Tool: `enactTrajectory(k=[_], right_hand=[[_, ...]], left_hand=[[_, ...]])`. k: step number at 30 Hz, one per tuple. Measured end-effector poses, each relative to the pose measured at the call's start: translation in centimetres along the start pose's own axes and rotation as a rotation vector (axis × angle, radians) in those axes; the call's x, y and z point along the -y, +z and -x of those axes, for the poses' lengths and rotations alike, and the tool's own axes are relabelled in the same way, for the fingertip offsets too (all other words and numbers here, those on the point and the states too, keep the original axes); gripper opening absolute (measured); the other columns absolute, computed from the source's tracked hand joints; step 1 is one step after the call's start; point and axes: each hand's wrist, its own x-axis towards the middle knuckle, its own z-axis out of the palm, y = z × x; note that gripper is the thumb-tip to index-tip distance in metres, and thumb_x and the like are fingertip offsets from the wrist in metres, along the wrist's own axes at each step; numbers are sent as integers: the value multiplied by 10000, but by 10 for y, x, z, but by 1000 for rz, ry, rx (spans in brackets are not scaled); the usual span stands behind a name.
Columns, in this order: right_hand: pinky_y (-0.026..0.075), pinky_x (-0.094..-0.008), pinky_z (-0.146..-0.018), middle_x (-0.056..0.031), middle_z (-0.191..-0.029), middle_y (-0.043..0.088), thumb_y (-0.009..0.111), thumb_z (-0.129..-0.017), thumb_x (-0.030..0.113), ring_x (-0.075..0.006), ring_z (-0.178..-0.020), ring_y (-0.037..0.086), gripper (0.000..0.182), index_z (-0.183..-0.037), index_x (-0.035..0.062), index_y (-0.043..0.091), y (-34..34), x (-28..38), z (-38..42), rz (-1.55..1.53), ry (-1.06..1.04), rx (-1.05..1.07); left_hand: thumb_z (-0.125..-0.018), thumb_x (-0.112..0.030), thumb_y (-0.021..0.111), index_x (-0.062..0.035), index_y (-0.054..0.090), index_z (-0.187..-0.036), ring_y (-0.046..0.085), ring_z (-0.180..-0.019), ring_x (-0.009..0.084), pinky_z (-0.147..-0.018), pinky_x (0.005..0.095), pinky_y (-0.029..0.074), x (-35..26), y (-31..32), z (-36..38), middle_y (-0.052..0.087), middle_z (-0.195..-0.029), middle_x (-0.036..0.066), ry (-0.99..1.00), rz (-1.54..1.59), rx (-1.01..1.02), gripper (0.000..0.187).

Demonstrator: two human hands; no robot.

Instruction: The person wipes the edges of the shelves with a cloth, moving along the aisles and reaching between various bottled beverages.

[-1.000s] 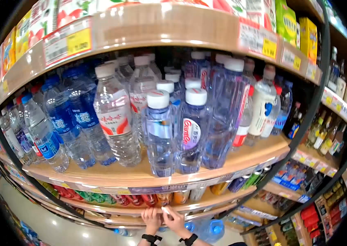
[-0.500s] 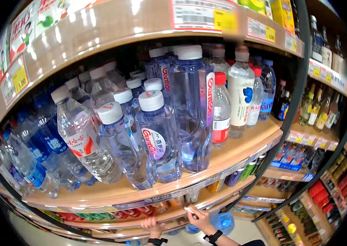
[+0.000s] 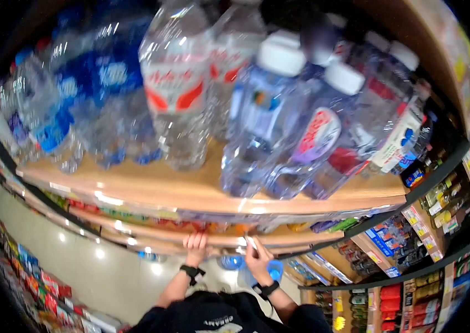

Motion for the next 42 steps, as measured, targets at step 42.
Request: enactTrajectory(k=[42], right_hand=[[343, -250, -412, -92, -617, 603, 651, -824, 47, -72, -431, 436, 236, -1052, -14, 652, -22, -11, -3, 132, 117, -105]], left_hand=[[-658, -140, 620, -99, 503, -1243, 438, -1175, 261, -1018, 451, 318, 5, -19, -23, 494, -1219, 87, -83, 207, 101, 598]])
